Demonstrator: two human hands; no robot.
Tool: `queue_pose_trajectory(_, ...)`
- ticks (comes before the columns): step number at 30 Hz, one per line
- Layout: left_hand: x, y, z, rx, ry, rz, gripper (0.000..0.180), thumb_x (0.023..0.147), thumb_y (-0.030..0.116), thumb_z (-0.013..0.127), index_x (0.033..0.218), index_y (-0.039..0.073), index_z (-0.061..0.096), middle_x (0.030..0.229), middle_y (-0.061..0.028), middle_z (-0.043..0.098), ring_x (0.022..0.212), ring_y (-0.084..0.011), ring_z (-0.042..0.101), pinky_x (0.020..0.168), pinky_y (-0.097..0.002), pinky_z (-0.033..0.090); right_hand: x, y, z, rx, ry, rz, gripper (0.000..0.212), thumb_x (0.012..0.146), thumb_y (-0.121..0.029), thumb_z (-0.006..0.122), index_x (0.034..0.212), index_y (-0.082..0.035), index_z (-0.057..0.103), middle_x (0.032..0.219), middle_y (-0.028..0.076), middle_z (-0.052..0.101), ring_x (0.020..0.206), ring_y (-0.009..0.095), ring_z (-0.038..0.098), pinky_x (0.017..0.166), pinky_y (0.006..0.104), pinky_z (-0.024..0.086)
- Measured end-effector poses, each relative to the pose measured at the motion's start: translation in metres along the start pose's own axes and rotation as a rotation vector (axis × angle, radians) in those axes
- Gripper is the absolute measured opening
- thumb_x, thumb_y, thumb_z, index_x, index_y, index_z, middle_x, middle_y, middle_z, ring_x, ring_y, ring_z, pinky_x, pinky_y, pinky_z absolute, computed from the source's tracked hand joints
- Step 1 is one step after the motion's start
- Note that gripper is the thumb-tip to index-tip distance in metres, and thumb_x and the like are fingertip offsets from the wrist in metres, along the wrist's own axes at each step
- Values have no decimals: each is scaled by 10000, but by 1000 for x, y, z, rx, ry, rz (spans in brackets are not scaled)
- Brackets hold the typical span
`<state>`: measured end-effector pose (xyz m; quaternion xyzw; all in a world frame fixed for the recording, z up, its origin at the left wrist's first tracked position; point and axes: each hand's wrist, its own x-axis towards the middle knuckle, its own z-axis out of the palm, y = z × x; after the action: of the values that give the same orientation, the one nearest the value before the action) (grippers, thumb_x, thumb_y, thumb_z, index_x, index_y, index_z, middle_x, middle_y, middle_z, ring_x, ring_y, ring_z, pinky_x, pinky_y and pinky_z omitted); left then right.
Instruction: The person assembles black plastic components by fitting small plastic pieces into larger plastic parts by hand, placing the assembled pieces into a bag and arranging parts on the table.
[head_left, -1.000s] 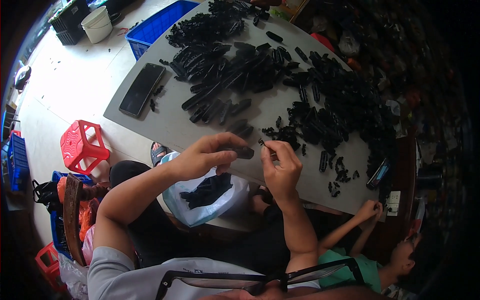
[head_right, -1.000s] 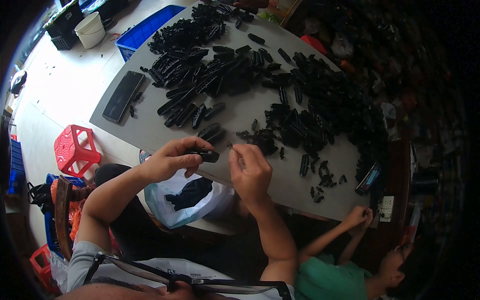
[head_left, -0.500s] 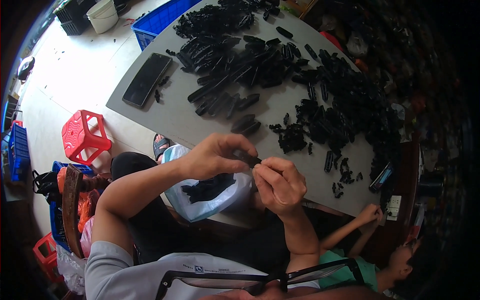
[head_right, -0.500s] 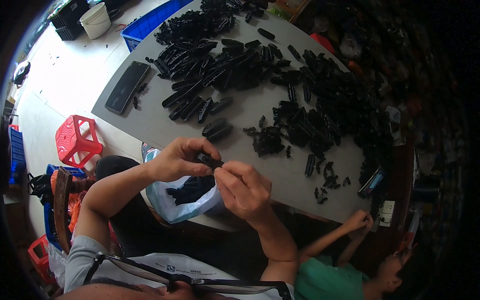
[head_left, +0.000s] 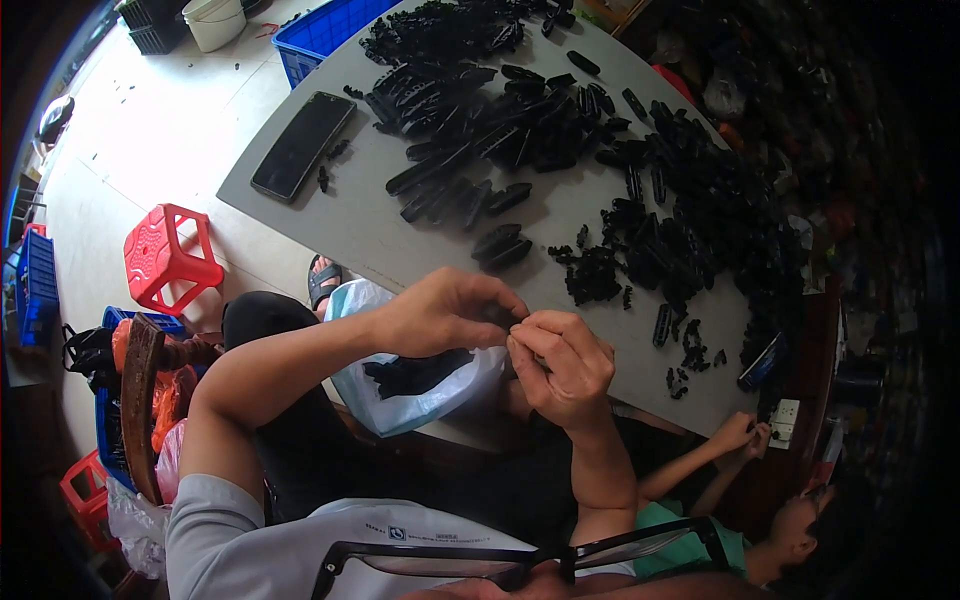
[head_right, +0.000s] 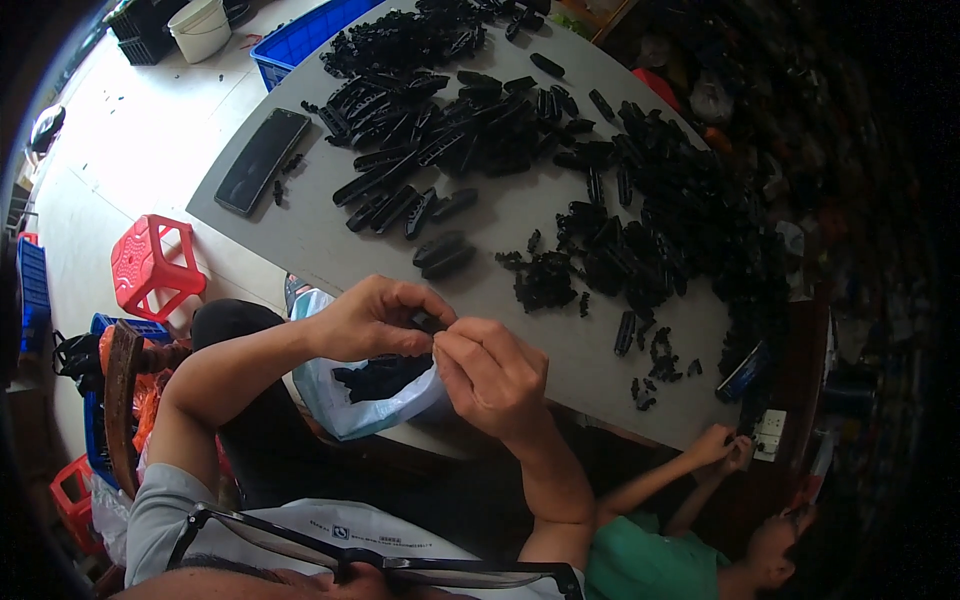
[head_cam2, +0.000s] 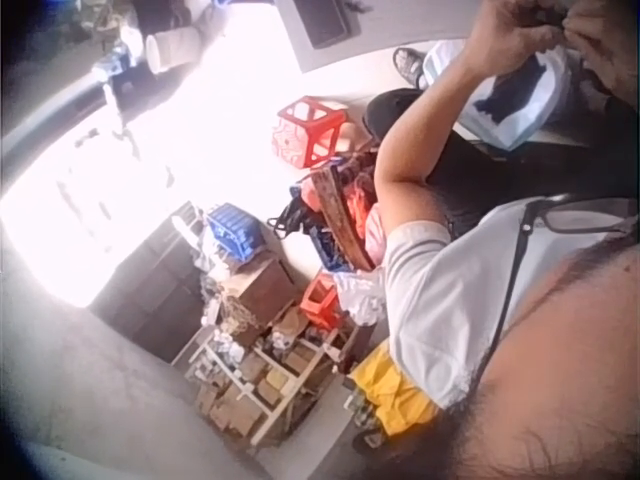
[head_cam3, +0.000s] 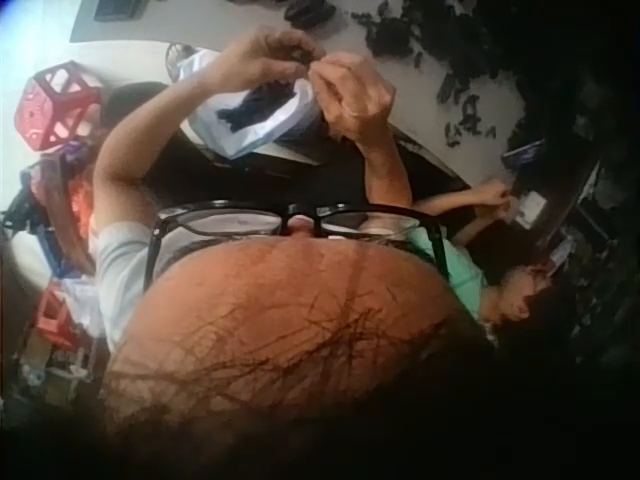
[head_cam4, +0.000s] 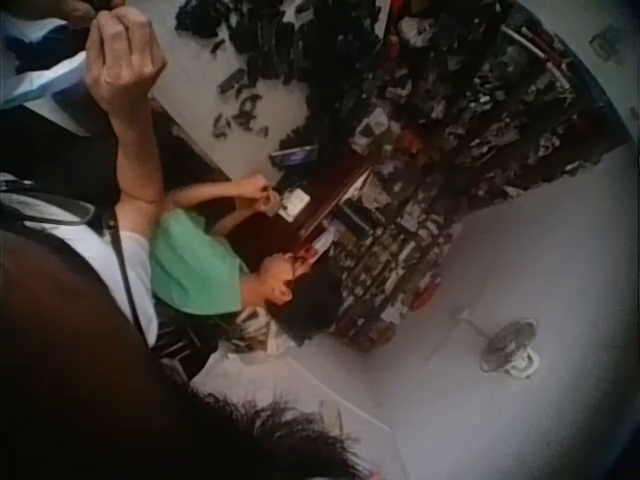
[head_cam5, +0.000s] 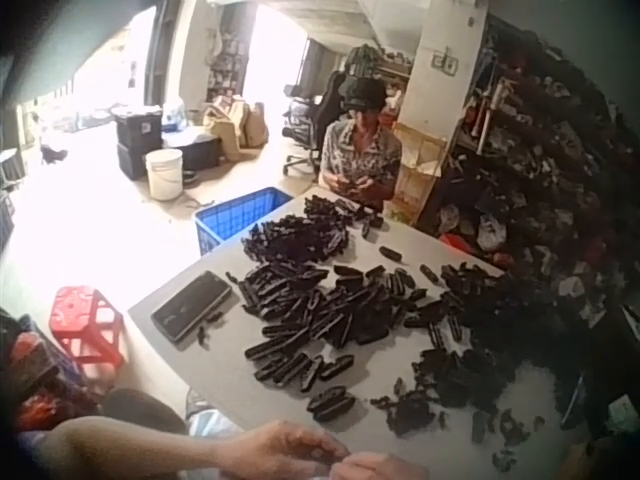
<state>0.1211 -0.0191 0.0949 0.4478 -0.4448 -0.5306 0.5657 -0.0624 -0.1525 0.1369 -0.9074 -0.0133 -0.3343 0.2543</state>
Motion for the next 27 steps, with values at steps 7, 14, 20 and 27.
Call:
queue_pose_trajectory(7,1,-6,-4,310,49,6,384,920,125,781,1269,-14,702,1054,-136,776,943,-199,734,893,-339,584,-2,1,0,-112,-226,139,400,817,15,778,1210,-51,738,978,84,684,735,253,706,611,371,574)
queue_pose_trajectory(14,4,-11,-4,145,74,-43,376,918,125,776,1261,-14,709,1070,-136,782,954,-208,742,891,-349,587,-4,7,0,-28,-143,118,172,919,-3,736,1088,-29,713,858,90,705,635,176,676,566,310,544)
queue_pose_trajectory(20,4,-12,-1,103,120,53,358,918,113,776,1254,1,720,1077,-136,786,953,-206,751,893,-351,590,-5,-3,5,709,-4,856,107,1063,-103,650,1106,-14,608,871,81,739,659,69,650,547,207,496)
queue_pose_trajectory(27,4,-8,2,272,161,70,349,919,116,779,1247,7,727,1081,-143,788,963,-213,761,895,-350,595,-11,-1,15,817,18,868,119,1055,-96,659,1101,1,609,797,57,708,647,69,620,588,225,485)
